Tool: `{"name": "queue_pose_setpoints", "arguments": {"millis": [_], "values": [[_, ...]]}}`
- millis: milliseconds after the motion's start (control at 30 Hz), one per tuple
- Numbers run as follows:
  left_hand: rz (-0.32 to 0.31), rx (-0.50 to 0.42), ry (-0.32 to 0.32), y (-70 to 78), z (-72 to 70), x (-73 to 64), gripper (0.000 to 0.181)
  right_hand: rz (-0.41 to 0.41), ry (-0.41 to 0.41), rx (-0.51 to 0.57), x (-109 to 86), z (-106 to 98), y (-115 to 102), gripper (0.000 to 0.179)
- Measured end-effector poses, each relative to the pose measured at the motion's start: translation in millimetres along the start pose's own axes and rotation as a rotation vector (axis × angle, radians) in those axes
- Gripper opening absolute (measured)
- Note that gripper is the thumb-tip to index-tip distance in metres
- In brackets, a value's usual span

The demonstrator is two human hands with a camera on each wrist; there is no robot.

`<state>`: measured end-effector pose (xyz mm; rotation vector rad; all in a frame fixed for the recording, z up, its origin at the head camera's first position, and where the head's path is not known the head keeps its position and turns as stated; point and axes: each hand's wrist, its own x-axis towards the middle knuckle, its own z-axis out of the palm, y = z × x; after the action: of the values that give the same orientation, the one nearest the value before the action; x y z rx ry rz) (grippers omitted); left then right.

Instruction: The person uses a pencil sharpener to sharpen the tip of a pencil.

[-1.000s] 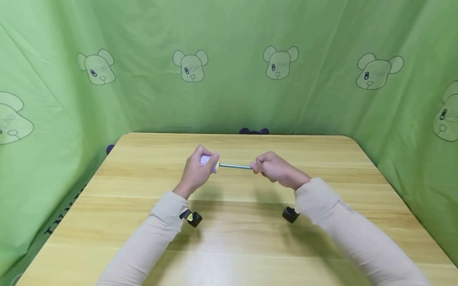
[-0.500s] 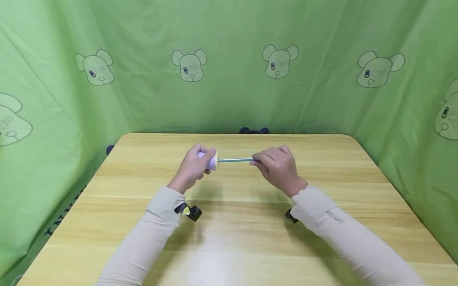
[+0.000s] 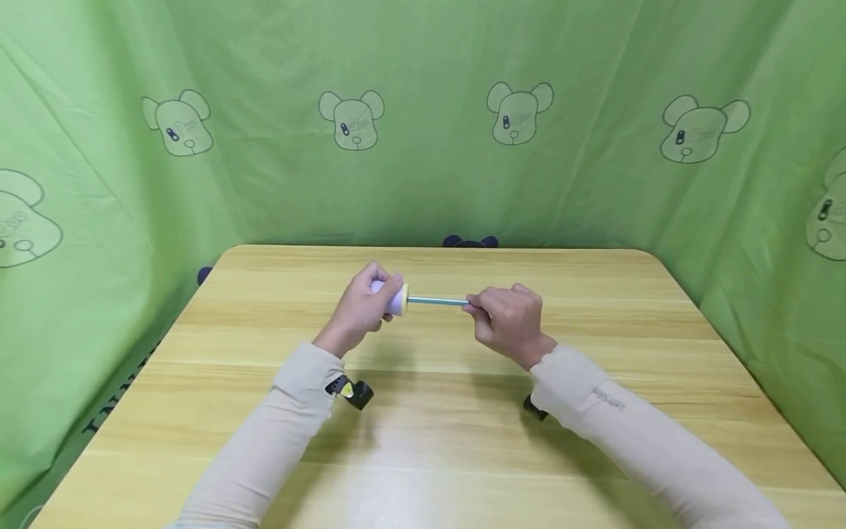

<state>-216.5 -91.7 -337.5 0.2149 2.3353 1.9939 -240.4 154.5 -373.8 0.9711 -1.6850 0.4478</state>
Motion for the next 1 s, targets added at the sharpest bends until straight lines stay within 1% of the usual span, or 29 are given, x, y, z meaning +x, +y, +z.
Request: {"name": "queue_pose_setpoints", "arguments": {"millis": [67, 133, 167, 233, 300, 333, 367, 400, 433, 467, 500, 533, 567, 600, 667, 700, 767, 800, 833, 867, 933, 967, 1000], "values": [[0.051, 0.031, 0.009, -3.5, -0.9, -0.4, 0.023, 0.104, -0.108, 0.048, 1.7, -3.7, -3.7, 0.032], [0.118, 0.066, 0.023, -7.1, -1.4, -0.6, 0.022, 0.250, -0.247, 0.137, 5.2, -8.1, -6.8, 0.028], [0.154, 0.087, 0.033, -8.7, -1.4, -0.6, 0.021, 0.342, -0.332, 0.200, 8.2, -10.6, -7.9, 0.027], [0.245, 0.139, 0.053, -12.0, -1.3, -0.4, 0.020, 0.536, -0.498, 0.336, 15.3, -15.1, -8.3, 0.028], [0.345, 0.195, 0.062, -15.0, -0.9, 0.0, 0.016, 0.792, -0.688, 0.530, 24.7, -19.9, -6.1, 0.030], [0.388, 0.222, 0.062, -16.5, -0.7, 0.2, 0.015, 0.919, -0.773, 0.613, 29.3, -22.2, -4.1, 0.030], [0.428, 0.252, 0.062, -17.6, -0.4, 0.4, 0.014, 1.030, -0.849, 0.672, 33.4, -24.3, -1.9, 0.031], [0.460, 0.275, 0.059, -18.4, 0.0, 0.7, 0.013, 1.115, -0.907, 0.704, 36.9, -26.0, 0.1, 0.031], [0.479, 0.286, 0.057, -18.5, 0.5, 0.9, 0.013, 1.172, -0.947, 0.713, 39.9, -27.5, 1.8, 0.031], [0.484, 0.290, 0.054, -18.2, 0.8, 1.2, 0.014, 1.200, -0.967, 0.706, 42.3, -28.8, 2.8, 0.032], [0.470, 0.283, 0.057, -17.8, 0.9, 1.6, 0.015, 1.172, -0.959, 0.677, 43.5, -29.2, 3.4, 0.030], [0.443, 0.265, 0.061, -17.1, 1.4, 1.9, 0.017, 1.105, -0.928, 0.634, 43.4, -29.4, 3.3, 0.026], [0.404, 0.241, 0.068, -15.8, 1.8, 1.9, 0.019, 1.013, -0.880, 0.580, 42.4, -29.2, 2.9, 0.022], [0.359, 0.207, 0.074, -14.2, 1.9, 2.1, 0.021, 0.896, -0.815, 0.520, 40.4, -28.5, 2.7, 0.016], [0.255, 0.120, 0.079, -10.5, 1.7, 1.8, 0.024, 0.619, -0.657, 0.407, 34.6, -26.6, 3.0, 0.007], [0.206, 0.081, 0.078, -8.7, 1.5, 1.6, 0.025, 0.476, -0.573, 0.350, 31.2, -25.4, 3.9, 0.007], [0.121, 0.019, 0.059, -4.8, 0.9, 0.9, 0.026, 0.201, -0.377, 0.234, 25.1, -22.6, 6.6, 0.008], [0.085, -0.007, 0.044, -3.6, 0.5, 0.9, 0.027, 0.082, -0.273, 0.176, 22.6, -20.9, 8.2, 0.011], [0.049, -0.030, 0.029, -1.7, 0.2, 0.2, 0.027, -0.014, -0.172, 0.126, 20.7, -19.2, 9.5, 0.014], [0.018, -0.044, 0.013, -0.3, 0.0, -0.2, 0.027, -0.088, -0.076, 0.077, 19.3, -17.2, 10.4, 0.018], [-0.039, -0.072, -0.016, 2.3, -0.2, -0.9, 0.027, -0.181, 0.084, 0.003, 16.4, -13.0, 11.9, 0.022], [-0.060, -0.083, -0.023, 3.7, 0.1, -1.4, 0.026, -0.206, 0.134, -0.018, 14.9, -11.0, 12.1, 0.023], [-0.075, -0.090, -0.027, 4.5, 0.4, -1.6, 0.026, -0.223, 0.165, -0.029, 13.5, -9.2, 12.1, 0.024]]}}
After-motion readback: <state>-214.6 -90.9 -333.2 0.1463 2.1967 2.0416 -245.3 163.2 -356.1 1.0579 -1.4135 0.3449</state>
